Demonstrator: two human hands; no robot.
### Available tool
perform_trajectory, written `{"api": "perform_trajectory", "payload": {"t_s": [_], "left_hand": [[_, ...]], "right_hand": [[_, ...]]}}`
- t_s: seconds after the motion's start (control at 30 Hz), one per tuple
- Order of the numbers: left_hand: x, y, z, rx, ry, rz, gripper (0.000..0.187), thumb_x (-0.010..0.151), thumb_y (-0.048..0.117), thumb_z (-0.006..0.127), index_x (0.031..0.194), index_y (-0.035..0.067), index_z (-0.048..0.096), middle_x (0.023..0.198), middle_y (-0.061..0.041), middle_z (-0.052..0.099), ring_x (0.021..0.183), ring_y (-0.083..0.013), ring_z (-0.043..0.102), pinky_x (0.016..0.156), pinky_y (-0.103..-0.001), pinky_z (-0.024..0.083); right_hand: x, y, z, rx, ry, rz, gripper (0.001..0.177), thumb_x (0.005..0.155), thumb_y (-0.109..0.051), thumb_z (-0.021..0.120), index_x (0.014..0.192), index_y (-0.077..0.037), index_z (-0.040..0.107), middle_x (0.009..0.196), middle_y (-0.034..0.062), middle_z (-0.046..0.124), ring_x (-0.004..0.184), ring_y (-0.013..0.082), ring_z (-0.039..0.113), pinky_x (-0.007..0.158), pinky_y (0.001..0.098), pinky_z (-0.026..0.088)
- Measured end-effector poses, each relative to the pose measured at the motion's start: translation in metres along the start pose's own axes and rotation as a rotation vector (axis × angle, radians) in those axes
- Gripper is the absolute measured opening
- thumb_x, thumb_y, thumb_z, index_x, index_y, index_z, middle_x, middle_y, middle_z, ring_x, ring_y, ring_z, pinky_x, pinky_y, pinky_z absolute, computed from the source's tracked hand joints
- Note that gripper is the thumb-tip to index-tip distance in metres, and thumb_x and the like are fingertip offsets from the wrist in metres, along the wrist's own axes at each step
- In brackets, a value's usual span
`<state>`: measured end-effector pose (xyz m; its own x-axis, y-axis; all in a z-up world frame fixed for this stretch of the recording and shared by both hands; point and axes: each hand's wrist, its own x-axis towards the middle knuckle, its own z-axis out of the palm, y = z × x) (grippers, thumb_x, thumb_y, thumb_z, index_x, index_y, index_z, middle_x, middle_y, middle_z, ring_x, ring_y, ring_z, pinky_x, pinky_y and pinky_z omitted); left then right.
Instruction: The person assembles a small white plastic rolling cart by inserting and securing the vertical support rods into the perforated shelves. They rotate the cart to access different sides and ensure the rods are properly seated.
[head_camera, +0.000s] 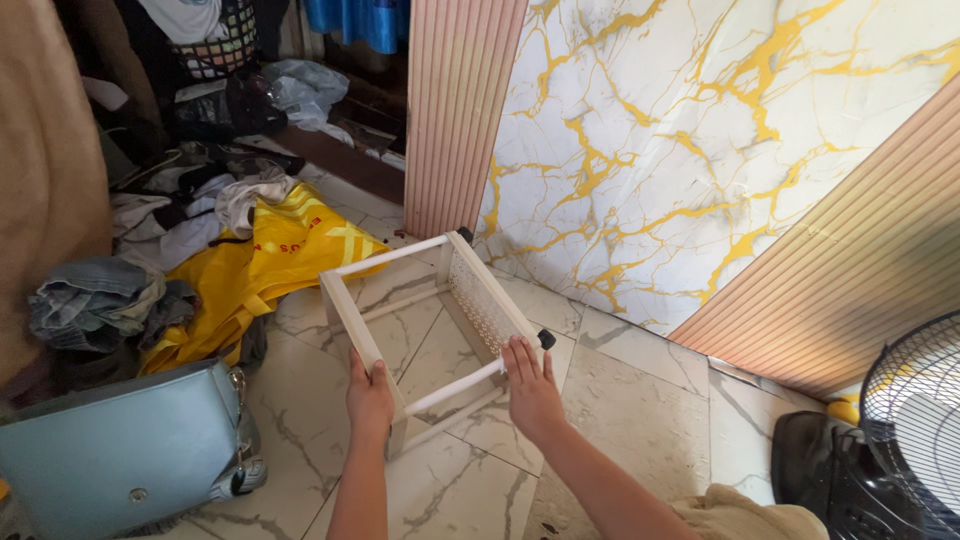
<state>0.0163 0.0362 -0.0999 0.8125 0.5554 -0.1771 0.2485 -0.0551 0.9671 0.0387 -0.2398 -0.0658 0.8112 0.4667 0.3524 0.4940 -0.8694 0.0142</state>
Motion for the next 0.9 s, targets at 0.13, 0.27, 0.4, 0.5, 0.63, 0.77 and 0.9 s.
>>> {"api": "perform_trajectory", "payload": {"t_s": [0.13, 0.27, 0.4, 0.5, 0.63, 0.77, 0.9], "left_hand": [[-0.004, 0.004, 0.0, 0.0, 0.024, -0.009, 0.065, 0.103, 0.025, 0.051, 0.163, 0.022, 0.027, 0.137, -0.018, 0.063, 0.119, -0.0346, 0.064, 0.099, -0.043, 0.05], [-0.001, 0.002, 0.002, -0.014, 0.089, 0.117, 0.064, 0.102, 0.024, 0.055, 0.161, 0.018, 0.031, 0.139, -0.018, 0.062, 0.12, -0.0347, 0.065, 0.099, -0.042, 0.05], [-0.006, 0.007, 0.003, -0.022, 0.091, 0.076, 0.073, 0.095, 0.023, 0.064, 0.16, 0.019, 0.031, 0.142, -0.017, 0.062, 0.121, -0.0336, 0.065, 0.099, -0.042, 0.051], [-0.011, 0.016, -0.003, 0.103, 0.056, 0.054, 0.101, 0.082, 0.023, 0.076, 0.162, 0.022, 0.015, 0.139, -0.021, 0.06, 0.118, -0.0368, 0.065, 0.098, -0.043, 0.051], [0.0, 0.023, -0.017, 0.34, -0.094, -0.048, 0.107, 0.087, 0.025, 0.072, 0.168, 0.027, 0.001, 0.131, -0.025, 0.067, 0.117, -0.0411, 0.067, 0.101, -0.046, 0.052], [0.012, 0.016, -0.022, 0.356, -0.152, -0.07, 0.108, 0.086, 0.022, 0.071, 0.166, 0.031, -0.002, 0.131, -0.024, 0.066, 0.118, -0.041, 0.066, 0.102, -0.048, 0.051], [0.016, 0.022, -0.037, 0.396, -0.123, -0.033, 0.105, 0.086, 0.019, 0.069, 0.166, 0.032, 0.002, 0.133, -0.022, 0.066, 0.119, -0.0406, 0.065, 0.102, -0.048, 0.05]], "right_hand": [[0.007, -0.032, 0.004, 0.1, -0.084, 0.225, 0.077, 0.08, 0.001, 0.051, 0.153, 0.003, 0.027, 0.163, 0.0211, 0.023, 0.154, 0.0377, 0.014, 0.123, 0.0535, 0.014], [0.011, -0.07, 0.006, 0.042, -0.208, 0.214, 0.075, 0.08, 0.003, 0.05, 0.15, 0.011, 0.025, 0.16, 0.0298, 0.021, 0.153, 0.0471, 0.01, 0.125, 0.0518, 0.011], [-0.006, -0.116, 0.01, 0.013, -0.153, 0.006, 0.08, 0.075, 0.005, 0.051, 0.148, 0.018, 0.023, 0.156, 0.0377, 0.02, 0.148, 0.053, 0.009, 0.121, 0.055, 0.008], [-0.02, -0.138, 0.013, 0.154, -0.175, 0.022, 0.08, 0.077, 0.004, 0.052, 0.151, 0.015, 0.023, 0.158, 0.0347, 0.019, 0.148, 0.0561, 0.009, 0.122, 0.0538, 0.014], [-0.014, -0.126, 0.005, 0.299, 0.006, -0.046, 0.057, 0.085, 0.002, 0.055, 0.142, 0.004, 0.049, 0.148, 0.0247, 0.046, 0.14, 0.0468, 0.036, 0.114, 0.0493, 0.035], [-0.006, -0.095, -0.013, 0.58, 0.105, -0.07, 0.035, 0.084, 0.003, 0.064, 0.116, -0.006, 0.073, 0.124, 0.0137, 0.071, 0.119, 0.0333, 0.063, 0.1, 0.0394, 0.052], [-0.003, -0.087, -0.026, 0.873, 0.054, 0.195, 0.03, 0.086, 0.006, 0.065, 0.11, -0.009, 0.076, 0.11, 0.011, 0.077, 0.096, 0.0258, 0.077, 0.084, 0.0323, 0.061]]}}
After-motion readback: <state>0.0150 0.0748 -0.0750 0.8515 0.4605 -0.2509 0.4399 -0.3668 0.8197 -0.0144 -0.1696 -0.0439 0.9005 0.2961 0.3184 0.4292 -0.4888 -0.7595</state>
